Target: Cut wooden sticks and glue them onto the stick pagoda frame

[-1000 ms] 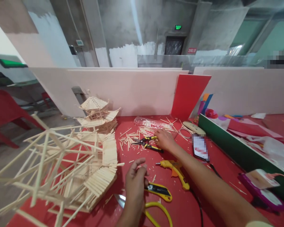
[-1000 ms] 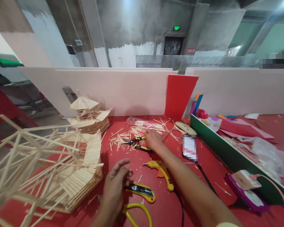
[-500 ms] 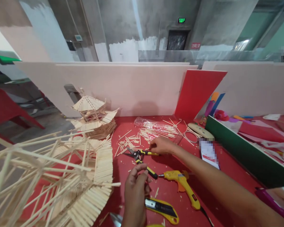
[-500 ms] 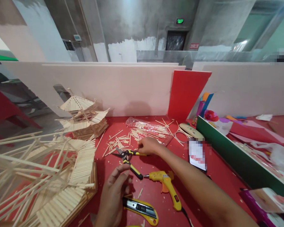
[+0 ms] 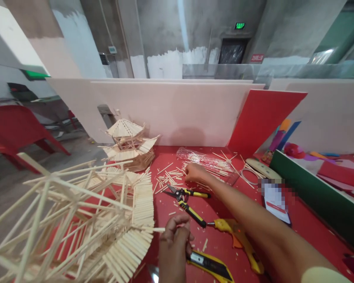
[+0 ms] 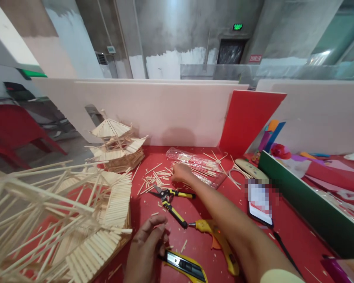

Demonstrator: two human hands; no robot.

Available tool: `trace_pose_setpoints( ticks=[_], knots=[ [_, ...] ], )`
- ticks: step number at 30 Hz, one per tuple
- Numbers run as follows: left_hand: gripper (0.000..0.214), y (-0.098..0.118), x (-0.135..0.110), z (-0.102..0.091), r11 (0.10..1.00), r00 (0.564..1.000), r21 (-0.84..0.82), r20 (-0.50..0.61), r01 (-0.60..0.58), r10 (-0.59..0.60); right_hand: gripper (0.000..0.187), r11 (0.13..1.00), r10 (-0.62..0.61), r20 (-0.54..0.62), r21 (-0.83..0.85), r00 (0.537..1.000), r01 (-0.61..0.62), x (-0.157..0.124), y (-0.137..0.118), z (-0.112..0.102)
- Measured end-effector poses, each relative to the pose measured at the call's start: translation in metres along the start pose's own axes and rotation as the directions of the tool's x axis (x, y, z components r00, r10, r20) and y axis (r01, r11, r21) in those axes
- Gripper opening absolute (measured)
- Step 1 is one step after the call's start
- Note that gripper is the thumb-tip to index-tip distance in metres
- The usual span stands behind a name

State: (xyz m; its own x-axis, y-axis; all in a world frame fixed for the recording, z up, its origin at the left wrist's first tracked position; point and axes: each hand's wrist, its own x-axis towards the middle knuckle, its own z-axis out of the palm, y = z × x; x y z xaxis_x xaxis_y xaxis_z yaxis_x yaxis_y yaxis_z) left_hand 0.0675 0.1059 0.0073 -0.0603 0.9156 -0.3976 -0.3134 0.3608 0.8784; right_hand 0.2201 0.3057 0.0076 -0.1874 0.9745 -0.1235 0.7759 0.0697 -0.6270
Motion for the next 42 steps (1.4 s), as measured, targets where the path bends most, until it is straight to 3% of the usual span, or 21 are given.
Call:
trace_pose_setpoints(
  ticks=[5,8,12,15,17,19,20,26,31,34,40,42],
  knots=[
    [0.031,-0.009,-0.009,0.004,0.999,0.999,-0.044,0.041,0.000,0.002,0.026,0.975,-0.095,0.104,0.211,0.990,0.071,-0.066,-0.002,-0.021],
    [0.034,-0.005,-0.022,0.011,0.994,0.997,-0.112,0.072,-0.006,0.014,0.025,0.929,-0.156,0.036,0.345,0.987,0.134,-0.124,-0.019,-0.027],
    [0.041,0.011,-0.052,0.010,0.956,0.978,-0.254,0.181,0.148,-0.104,0.021,0.862,-0.182,-0.122,0.457,0.976,0.218,-0.200,-0.050,-0.014],
    [0.039,0.021,-0.075,-0.003,0.919,0.971,-0.343,0.201,0.194,-0.130,0.010,0.834,-0.226,-0.378,0.400,0.898,0.379,-0.242,-0.069,0.012],
    [0.039,0.025,-0.090,-0.015,0.916,0.981,-0.368,0.165,0.157,-0.102,0.005,0.810,-0.340,-0.519,0.262,0.784,0.524,-0.260,-0.080,0.033],
    [0.040,0.028,-0.102,-0.029,0.921,0.993,-0.377,0.104,0.096,-0.060,0.009,0.765,-0.437,-0.596,0.148,0.674,0.627,-0.272,-0.090,0.051],
    [0.039,0.030,-0.108,-0.036,0.923,0.998,-0.382,0.061,0.054,-0.034,0.012,0.752,-0.460,-0.614,0.115,0.641,0.649,-0.276,-0.096,0.058],
    [0.034,0.037,-0.128,-0.067,0.918,0.979,-0.366,-0.183,-0.152,0.089,0.012,0.781,-0.470,-0.674,-0.017,0.570,0.624,-0.292,-0.129,0.080],
    [0.040,0.042,-0.131,-0.072,0.910,0.988,-0.400,-0.145,-0.107,0.053,0.010,0.777,-0.495,-0.722,-0.118,0.483,0.619,-0.293,-0.142,0.091],
    [0.043,0.043,-0.130,-0.075,0.912,0.994,-0.408,-0.113,-0.051,0.005,0.013,0.768,-0.523,-0.701,-0.142,0.485,0.624,-0.291,-0.145,0.097],
    [0.040,0.041,-0.126,-0.083,0.910,0.994,-0.408,-0.101,-0.075,0.037,0.022,0.738,-0.565,-0.678,-0.161,0.470,0.655,-0.288,-0.146,0.103],
    [0.036,0.040,-0.126,-0.084,0.910,0.994,-0.407,-0.094,-0.082,0.048,0.020,0.758,-0.544,-0.680,-0.147,0.492,0.635,-0.288,-0.144,0.103]
  ],
)
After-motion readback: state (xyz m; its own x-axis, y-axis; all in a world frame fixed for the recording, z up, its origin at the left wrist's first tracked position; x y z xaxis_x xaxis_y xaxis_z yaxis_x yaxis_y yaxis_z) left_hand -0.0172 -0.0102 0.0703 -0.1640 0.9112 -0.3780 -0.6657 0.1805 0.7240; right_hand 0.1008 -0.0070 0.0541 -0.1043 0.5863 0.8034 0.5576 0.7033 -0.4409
